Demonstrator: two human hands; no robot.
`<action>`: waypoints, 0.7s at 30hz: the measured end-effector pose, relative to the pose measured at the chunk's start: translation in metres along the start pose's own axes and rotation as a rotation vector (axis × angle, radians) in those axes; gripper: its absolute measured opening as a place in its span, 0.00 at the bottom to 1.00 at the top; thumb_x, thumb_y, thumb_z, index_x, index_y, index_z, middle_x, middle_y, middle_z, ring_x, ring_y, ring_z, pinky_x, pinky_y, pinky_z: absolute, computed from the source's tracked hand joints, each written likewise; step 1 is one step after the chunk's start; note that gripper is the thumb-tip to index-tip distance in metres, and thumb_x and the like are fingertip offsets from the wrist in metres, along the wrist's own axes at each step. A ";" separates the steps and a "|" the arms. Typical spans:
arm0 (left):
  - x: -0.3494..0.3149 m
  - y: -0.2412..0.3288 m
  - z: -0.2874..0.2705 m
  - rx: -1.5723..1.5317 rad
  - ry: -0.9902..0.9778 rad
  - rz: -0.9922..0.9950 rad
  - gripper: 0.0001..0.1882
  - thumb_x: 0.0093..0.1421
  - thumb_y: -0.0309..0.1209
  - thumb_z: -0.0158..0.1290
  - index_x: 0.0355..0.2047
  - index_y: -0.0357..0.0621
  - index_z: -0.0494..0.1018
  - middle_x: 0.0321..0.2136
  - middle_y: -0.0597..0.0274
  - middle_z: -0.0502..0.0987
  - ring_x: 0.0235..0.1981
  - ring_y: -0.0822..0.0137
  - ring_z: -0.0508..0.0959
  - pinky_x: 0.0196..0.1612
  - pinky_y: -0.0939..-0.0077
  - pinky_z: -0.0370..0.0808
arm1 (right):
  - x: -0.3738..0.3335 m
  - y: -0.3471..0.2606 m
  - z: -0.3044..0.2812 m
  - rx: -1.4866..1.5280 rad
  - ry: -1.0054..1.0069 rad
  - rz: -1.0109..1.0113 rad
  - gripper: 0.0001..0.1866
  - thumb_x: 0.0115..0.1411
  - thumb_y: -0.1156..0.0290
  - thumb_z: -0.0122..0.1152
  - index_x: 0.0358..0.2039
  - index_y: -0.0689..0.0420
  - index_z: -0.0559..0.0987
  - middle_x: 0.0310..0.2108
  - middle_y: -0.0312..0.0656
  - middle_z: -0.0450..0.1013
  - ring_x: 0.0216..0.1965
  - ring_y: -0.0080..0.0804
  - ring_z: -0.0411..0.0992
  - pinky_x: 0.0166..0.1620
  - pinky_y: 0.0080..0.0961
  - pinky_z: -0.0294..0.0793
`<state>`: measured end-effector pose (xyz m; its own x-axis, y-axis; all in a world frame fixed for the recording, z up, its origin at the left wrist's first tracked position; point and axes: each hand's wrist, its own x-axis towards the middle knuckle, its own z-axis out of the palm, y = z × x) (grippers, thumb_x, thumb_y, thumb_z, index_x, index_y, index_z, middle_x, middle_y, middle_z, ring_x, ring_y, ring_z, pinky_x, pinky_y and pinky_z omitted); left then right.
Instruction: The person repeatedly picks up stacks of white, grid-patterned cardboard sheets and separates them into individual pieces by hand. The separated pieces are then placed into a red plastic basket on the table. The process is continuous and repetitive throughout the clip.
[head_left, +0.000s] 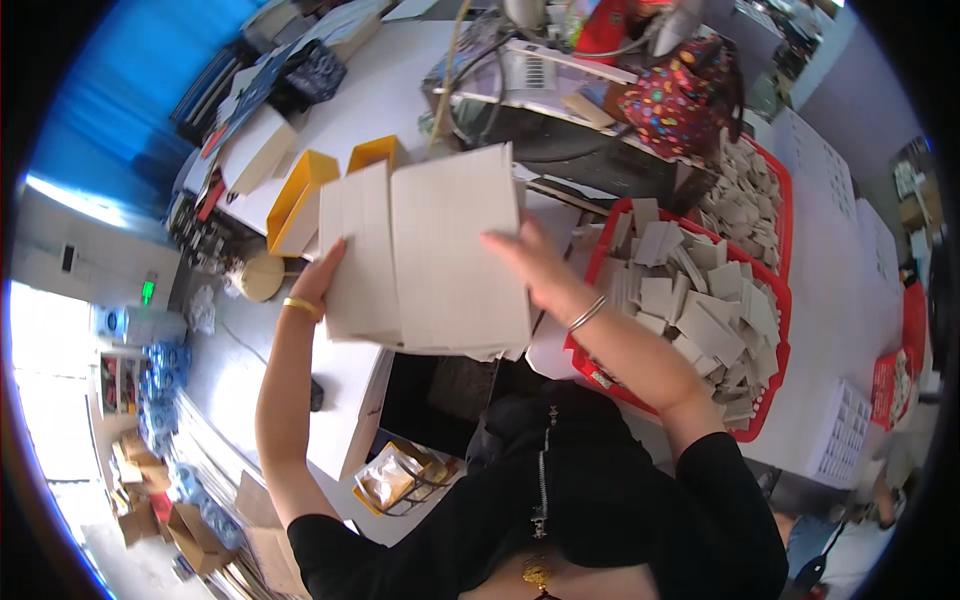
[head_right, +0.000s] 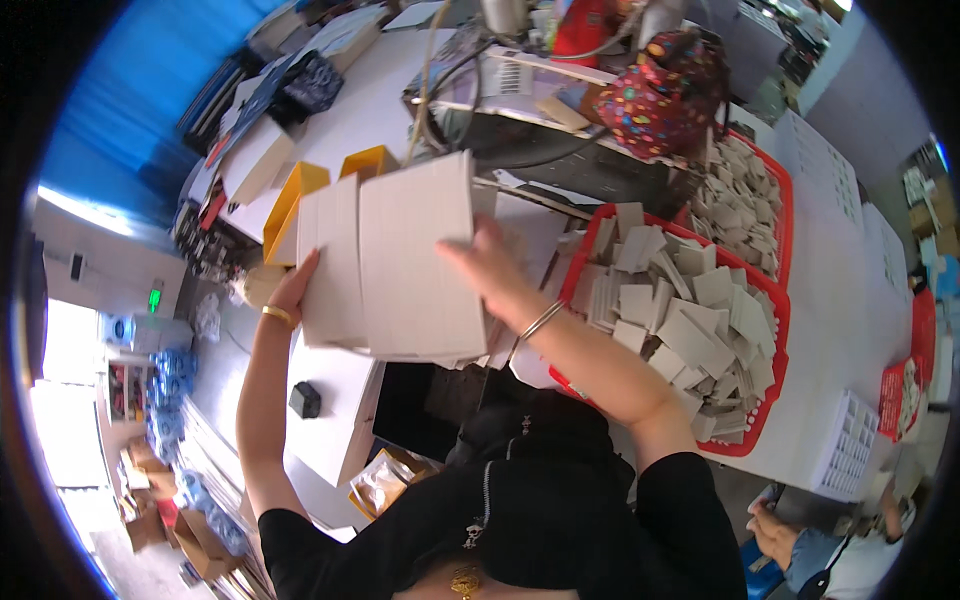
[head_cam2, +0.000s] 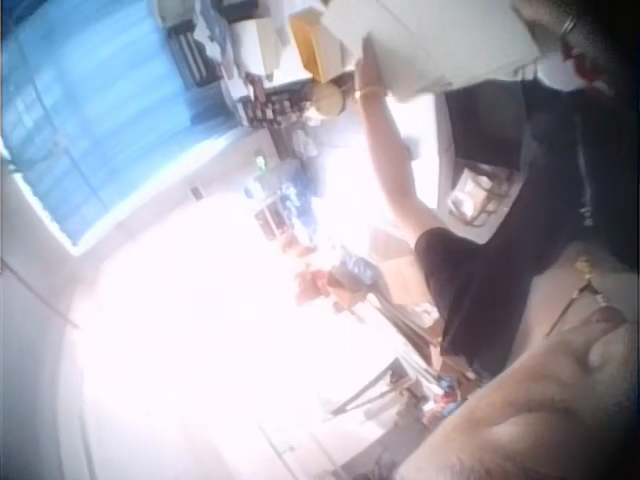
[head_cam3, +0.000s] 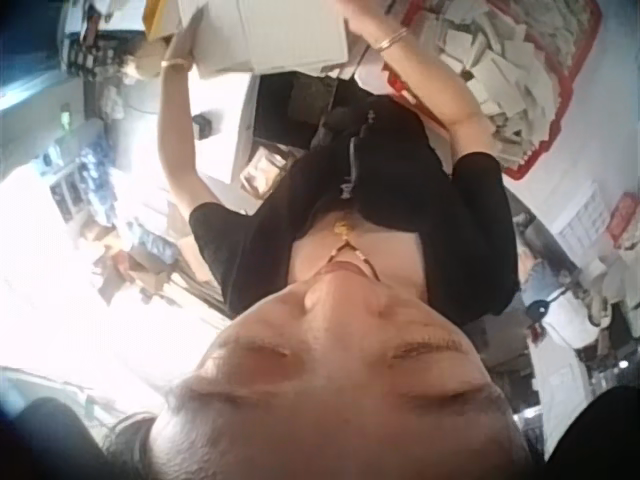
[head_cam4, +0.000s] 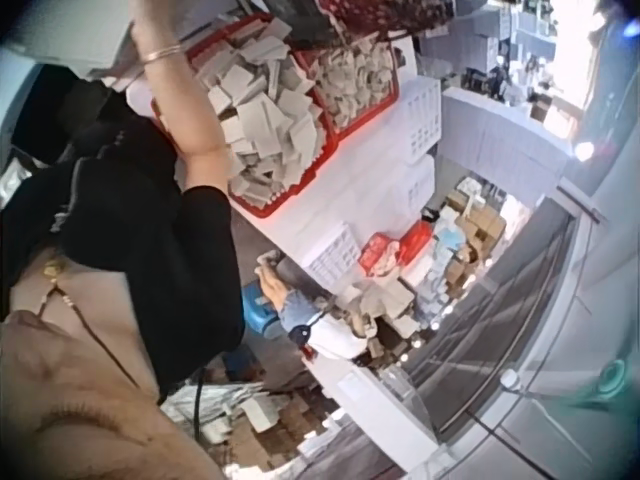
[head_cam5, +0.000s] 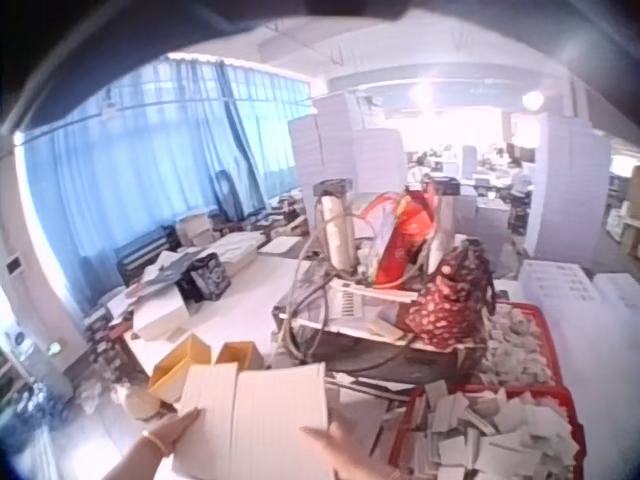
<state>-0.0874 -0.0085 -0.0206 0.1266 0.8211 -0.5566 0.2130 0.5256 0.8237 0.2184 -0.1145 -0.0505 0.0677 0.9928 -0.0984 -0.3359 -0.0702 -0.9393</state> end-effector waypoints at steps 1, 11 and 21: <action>0.004 -0.009 -0.001 0.011 -0.042 -0.020 0.31 0.56 0.51 0.53 0.51 0.41 0.66 0.44 0.60 0.74 0.43 0.68 0.75 0.47 0.72 0.73 | -0.006 0.015 -0.001 -0.080 0.032 -0.022 0.33 0.50 0.60 0.62 0.52 0.63 0.63 0.53 0.55 0.61 0.56 0.43 0.61 0.55 0.36 0.64; -0.017 -0.042 -0.003 0.091 -0.059 -0.012 0.27 0.58 0.46 0.54 0.46 0.33 0.68 0.37 0.57 0.76 0.37 0.67 0.77 0.39 0.71 0.76 | -0.075 0.066 -0.004 -0.443 0.179 -0.182 0.42 0.49 0.58 0.61 0.59 0.64 0.55 0.58 0.64 0.49 0.62 0.53 0.46 0.61 0.43 0.49; -0.033 -0.036 0.039 0.037 -0.065 0.312 0.30 0.58 0.43 0.53 0.53 0.34 0.60 0.44 0.57 0.71 0.43 0.66 0.73 0.45 0.72 0.73 | -0.086 0.025 -0.020 -0.100 0.267 -0.279 0.50 0.50 0.70 0.64 0.62 0.66 0.39 0.52 0.50 0.59 0.54 0.35 0.60 0.55 0.29 0.62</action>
<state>-0.0614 -0.0637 -0.0364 0.2526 0.9249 -0.2842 0.1893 0.2408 0.9519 0.2232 -0.2035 -0.0719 0.3897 0.9160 0.0952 -0.1779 0.1763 -0.9681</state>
